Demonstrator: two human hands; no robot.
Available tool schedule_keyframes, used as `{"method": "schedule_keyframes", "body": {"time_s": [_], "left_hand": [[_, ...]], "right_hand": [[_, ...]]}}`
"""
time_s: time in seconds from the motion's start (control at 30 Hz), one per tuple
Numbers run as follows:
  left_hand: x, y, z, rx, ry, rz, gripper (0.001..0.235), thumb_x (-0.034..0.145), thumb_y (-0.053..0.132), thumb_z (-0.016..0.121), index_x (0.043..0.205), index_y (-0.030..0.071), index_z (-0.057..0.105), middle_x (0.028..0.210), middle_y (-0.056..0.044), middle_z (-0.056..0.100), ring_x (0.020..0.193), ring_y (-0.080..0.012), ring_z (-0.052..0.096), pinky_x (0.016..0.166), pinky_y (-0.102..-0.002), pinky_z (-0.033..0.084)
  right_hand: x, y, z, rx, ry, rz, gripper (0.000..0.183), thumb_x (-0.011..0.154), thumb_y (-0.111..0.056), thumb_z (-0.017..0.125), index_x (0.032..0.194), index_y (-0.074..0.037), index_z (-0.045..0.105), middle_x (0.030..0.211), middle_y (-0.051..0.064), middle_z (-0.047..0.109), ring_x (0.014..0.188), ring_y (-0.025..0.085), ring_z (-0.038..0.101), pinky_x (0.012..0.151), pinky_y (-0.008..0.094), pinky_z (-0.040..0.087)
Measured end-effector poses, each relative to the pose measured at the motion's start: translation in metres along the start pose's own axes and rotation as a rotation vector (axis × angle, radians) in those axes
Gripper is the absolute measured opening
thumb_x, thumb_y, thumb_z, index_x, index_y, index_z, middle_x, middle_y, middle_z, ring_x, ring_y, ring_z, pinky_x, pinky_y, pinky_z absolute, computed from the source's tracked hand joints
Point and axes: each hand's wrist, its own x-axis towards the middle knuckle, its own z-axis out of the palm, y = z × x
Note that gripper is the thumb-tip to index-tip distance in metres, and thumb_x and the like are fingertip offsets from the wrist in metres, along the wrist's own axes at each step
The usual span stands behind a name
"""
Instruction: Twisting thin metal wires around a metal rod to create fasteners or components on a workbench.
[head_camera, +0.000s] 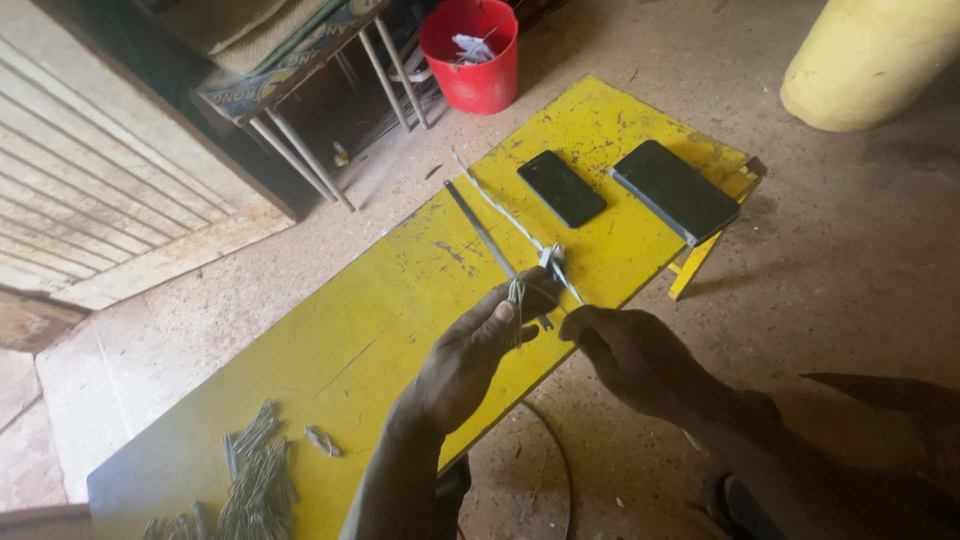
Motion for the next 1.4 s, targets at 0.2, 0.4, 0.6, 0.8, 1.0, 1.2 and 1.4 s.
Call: {"method": "schedule_keyframes", "body": {"time_s": [0.2,0.4,0.6,0.8,1.0,1.2,1.4], "left_hand": [[0.004,-0.021,-0.007,-0.153,-0.043,0.141,0.043,0.107,0.045,0.065,0.135,0.013,0.067,0.135,-0.011,0.072,0.132,-0.032,0.067,0.121,-0.059,0.041],[0.02,-0.038,0.003,-0.234,0.316,0.031,0.029,0.093,0.023,0.079,0.116,0.006,0.074,0.103,-0.014,0.083,0.095,-0.0335,0.08,0.097,-0.054,0.062],[0.027,-0.043,0.014,-0.428,0.536,-0.013,0.024,0.099,0.012,0.068,0.12,0.0,0.071,0.104,-0.017,0.078,0.104,-0.0366,0.078,0.107,-0.05,0.059],[0.03,-0.026,0.014,-0.522,0.426,-0.048,0.02,0.106,0.016,0.058,0.117,0.0,0.064,0.119,-0.026,0.079,0.117,-0.0379,0.076,0.115,-0.05,0.056],[0.029,-0.036,0.023,-0.442,0.51,0.042,0.013,0.105,0.014,0.061,0.111,0.003,0.065,0.107,-0.021,0.079,0.106,-0.038,0.077,0.108,-0.05,0.06],[0.03,-0.051,0.011,-0.19,0.519,0.153,0.01,0.099,0.016,0.072,0.101,0.008,0.066,0.092,-0.013,0.079,0.078,-0.028,0.079,0.083,-0.051,0.07],[0.029,-0.025,0.016,0.684,0.513,-0.192,0.029,0.095,0.035,0.071,0.115,0.014,0.073,0.088,-0.003,0.082,0.064,-0.0134,0.075,0.062,-0.032,0.059]], "right_hand": [[-0.008,-0.007,0.024,0.099,0.006,-0.061,0.034,0.107,-0.037,0.048,0.109,-0.016,0.074,0.102,0.007,0.087,0.091,0.025,0.085,0.076,0.037,0.066],[-0.017,-0.023,0.047,0.257,-0.008,-0.019,0.038,0.108,-0.034,0.044,0.12,-0.011,0.071,0.115,0.011,0.086,0.106,0.028,0.085,0.085,0.039,0.068],[-0.026,-0.034,0.046,0.423,-0.078,0.085,0.043,0.11,-0.038,0.042,0.131,-0.013,0.071,0.06,-0.002,0.052,0.05,0.012,0.047,0.048,0.032,0.038],[-0.014,-0.008,0.027,0.061,0.032,0.01,0.04,0.107,-0.042,0.048,0.13,-0.02,0.072,0.089,0.004,0.085,0.06,0.02,0.075,0.054,0.036,0.056],[-0.015,-0.001,0.06,0.039,0.11,-0.072,0.034,0.108,-0.032,0.051,0.134,-0.018,0.066,0.078,0.008,0.082,0.06,0.023,0.078,0.049,0.036,0.055],[-0.026,-0.031,0.058,0.0,-0.03,0.005,0.04,0.107,-0.034,0.051,0.139,-0.012,0.06,0.103,0.013,0.085,0.086,0.034,0.084,0.073,0.047,0.064],[-0.027,-0.028,0.03,-0.155,-0.141,-0.018,0.027,0.106,-0.04,0.063,0.097,-0.015,0.071,0.076,0.006,0.079,0.063,0.026,0.076,0.063,0.043,0.058]]}}
